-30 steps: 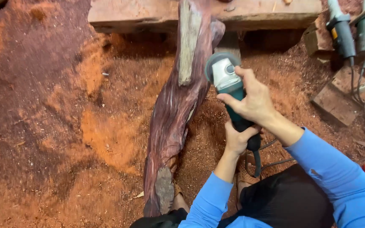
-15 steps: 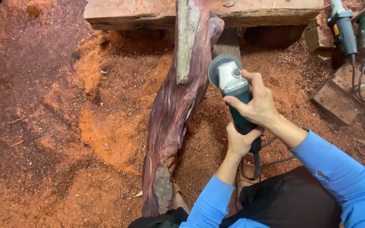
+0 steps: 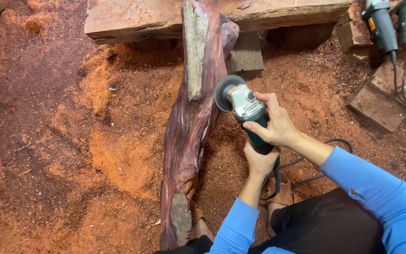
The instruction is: Sanding and shaping a large piece of wood using a handheld angle grinder in a workshop.
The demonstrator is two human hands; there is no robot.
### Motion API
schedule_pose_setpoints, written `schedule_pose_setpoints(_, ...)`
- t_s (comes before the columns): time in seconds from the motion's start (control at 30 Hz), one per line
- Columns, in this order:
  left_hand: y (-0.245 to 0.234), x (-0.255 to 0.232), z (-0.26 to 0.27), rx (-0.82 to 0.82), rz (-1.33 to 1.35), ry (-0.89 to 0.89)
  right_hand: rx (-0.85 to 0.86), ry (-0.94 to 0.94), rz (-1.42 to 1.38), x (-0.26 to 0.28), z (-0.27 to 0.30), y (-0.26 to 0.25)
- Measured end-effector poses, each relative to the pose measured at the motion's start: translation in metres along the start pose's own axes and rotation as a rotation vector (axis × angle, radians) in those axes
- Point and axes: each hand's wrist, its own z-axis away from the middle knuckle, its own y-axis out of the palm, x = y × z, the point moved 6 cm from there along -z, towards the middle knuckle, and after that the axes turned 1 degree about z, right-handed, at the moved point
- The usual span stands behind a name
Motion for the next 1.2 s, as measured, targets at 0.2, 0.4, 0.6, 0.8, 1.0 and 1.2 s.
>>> schedule_pose_setpoints(0.2,0.005,-0.001,-0.006,0.115,-0.130,-0.072,-0.105,0.157,-0.106,-0.034,-0.007,-0.013)
schedule_pose_setpoints(0.4,-0.009,0.025,-0.009,0.029,-0.156,-0.046,-0.034,0.145,-0.058,-0.011,0.001,0.006)
schedule_pose_setpoints(0.6,0.000,0.016,-0.010,0.139,-0.082,-0.003,-0.048,0.217,-0.047,-0.019,0.000,-0.003)
schedule_pose_setpoints(0.8,-0.007,0.033,-0.007,0.144,-0.063,-0.021,-0.072,0.110,-0.093,0.001,0.006,-0.006)
schedule_pose_setpoints(1.0,-0.022,0.051,-0.015,0.019,-0.067,0.080,-0.006,0.017,-0.111,-0.012,0.007,0.012)
schedule_pose_setpoints(1.2,-0.018,0.036,-0.010,-0.021,-0.115,0.056,-0.011,0.063,-0.118,-0.006,0.009,0.009)
